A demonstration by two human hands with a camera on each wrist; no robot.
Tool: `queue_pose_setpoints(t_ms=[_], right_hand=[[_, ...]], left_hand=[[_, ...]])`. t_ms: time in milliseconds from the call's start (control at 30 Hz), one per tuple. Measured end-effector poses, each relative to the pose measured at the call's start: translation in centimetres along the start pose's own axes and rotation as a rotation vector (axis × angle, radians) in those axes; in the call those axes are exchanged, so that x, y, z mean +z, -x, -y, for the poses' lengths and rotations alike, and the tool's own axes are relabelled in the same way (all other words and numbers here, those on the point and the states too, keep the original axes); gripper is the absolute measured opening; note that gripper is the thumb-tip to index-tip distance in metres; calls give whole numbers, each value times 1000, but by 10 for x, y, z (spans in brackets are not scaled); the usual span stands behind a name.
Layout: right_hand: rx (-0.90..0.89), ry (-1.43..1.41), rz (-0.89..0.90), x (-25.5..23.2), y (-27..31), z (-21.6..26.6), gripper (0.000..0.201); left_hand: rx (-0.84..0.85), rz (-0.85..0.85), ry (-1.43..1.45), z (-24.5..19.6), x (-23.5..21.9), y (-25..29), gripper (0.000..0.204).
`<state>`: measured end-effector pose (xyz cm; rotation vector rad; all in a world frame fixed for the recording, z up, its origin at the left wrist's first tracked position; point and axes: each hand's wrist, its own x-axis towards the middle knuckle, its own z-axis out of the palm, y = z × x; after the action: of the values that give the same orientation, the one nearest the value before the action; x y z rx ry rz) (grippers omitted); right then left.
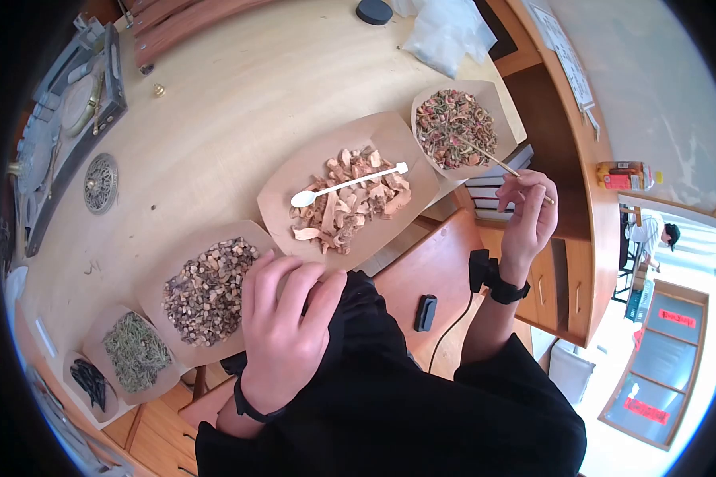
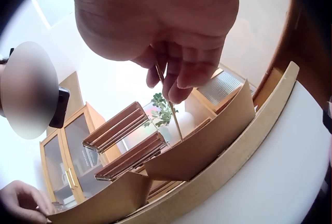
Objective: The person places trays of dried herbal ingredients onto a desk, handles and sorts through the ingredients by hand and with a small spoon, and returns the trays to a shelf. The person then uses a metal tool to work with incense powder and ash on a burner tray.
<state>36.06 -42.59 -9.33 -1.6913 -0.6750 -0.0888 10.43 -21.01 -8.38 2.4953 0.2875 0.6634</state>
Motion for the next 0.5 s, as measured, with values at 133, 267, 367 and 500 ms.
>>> queue_pose_setpoints(t_ms=[133,267,367,500], right_hand=[[-50,-56,57,3,3,2,26],[22,-36,60,3,-1,2,27],[50,37,-77,-7,-9,-13,28],[51,74,-165,-16,-19,-19,28]], left_hand=[[17,7,-4,1,-1,0,28],[13,11,-20,1,-2,0,28],[-23,3,3,-1,-4,0,25],[-14,-4,4,-1,-4,1,24]])
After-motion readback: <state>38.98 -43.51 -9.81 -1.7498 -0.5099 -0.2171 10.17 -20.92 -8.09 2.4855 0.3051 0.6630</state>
